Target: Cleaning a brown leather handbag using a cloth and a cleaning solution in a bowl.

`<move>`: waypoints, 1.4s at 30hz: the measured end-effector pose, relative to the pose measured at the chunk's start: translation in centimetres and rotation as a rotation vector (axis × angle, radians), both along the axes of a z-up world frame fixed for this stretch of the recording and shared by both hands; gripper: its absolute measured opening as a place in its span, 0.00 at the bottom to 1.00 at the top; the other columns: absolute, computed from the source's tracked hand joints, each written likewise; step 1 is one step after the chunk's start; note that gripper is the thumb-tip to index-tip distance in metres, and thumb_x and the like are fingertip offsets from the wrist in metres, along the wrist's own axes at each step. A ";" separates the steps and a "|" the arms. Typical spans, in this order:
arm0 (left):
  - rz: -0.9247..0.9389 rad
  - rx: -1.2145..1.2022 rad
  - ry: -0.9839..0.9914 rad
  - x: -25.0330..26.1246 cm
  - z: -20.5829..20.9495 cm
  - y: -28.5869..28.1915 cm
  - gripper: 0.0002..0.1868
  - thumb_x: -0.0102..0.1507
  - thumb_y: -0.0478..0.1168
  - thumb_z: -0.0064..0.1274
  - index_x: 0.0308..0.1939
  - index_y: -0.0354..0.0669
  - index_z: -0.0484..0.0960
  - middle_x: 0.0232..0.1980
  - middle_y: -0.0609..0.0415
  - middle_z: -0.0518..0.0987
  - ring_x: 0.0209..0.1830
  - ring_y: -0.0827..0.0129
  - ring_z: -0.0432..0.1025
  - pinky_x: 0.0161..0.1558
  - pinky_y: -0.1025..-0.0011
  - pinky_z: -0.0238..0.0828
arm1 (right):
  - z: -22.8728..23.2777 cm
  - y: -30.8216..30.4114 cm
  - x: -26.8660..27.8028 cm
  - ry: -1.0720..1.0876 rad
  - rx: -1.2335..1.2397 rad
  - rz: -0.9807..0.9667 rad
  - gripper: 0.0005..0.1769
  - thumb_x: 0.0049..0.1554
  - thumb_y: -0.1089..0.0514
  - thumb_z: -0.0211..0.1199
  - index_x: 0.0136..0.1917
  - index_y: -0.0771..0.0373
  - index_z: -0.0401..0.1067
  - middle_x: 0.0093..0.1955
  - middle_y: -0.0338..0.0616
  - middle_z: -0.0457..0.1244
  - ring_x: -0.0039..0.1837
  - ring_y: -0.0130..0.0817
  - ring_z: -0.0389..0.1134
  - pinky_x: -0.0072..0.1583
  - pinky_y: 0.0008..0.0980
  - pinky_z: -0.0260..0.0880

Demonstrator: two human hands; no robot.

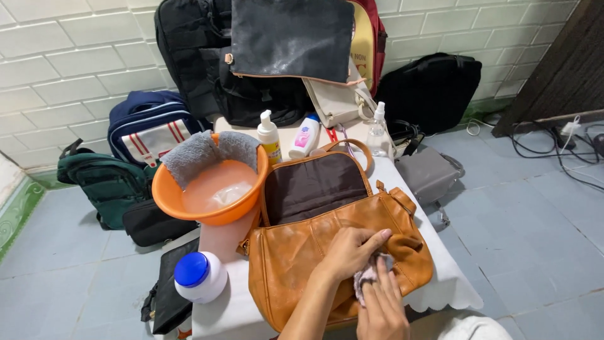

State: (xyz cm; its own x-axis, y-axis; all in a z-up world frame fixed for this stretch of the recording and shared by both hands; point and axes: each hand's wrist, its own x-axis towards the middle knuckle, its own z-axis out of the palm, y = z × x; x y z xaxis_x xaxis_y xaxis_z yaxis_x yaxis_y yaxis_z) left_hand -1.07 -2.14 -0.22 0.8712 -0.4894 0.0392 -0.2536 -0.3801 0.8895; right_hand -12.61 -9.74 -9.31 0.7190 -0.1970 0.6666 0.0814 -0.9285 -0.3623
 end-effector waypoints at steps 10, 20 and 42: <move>0.002 -0.009 -0.019 -0.3 0.8 0.4 0.28 0.69 0.55 0.51 0.27 0.33 0.82 0.19 0.55 0.71 0.17 0.69 0.61 0.26 0.68 0.64 | 0.1 -11.6 -3.3 0.076 0.646 -0.129 0.13 0.56 0.68 0.63 0.54 0.74 0.77 0.54 0.61 0.71 0.57 0.46 0.72 0.61 0.42 0.70; -0.024 -0.047 0.040 0.0 0.6 0.3 0.27 0.65 0.58 0.54 0.32 0.34 0.86 0.21 0.57 0.74 0.18 0.73 0.63 0.24 0.72 0.63 | 2.6 -4.0 -0.7 -0.032 0.409 -0.180 0.11 0.58 0.73 0.55 0.50 0.70 0.77 0.46 0.56 0.70 0.44 0.46 0.73 0.51 0.44 0.73; -0.013 0.004 0.002 0.3 -0.1 -0.5 0.28 0.67 0.56 0.56 0.20 0.38 0.79 0.16 0.58 0.70 0.13 0.73 0.59 0.19 0.73 0.59 | -12.3 -1.2 -2.0 -0.071 -0.274 0.382 0.35 0.48 0.52 0.64 0.66 0.69 0.66 0.73 0.68 0.57 0.77 0.57 0.57 0.73 0.56 0.57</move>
State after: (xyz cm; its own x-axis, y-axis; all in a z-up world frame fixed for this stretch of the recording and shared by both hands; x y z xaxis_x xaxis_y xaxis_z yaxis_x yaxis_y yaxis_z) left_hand -0.75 -2.65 -0.29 0.8647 -0.5010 0.0352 -0.2565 -0.3803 0.8886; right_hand -14.56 -10.95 -21.59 0.6562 0.2631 0.7072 0.4519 -0.8876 -0.0891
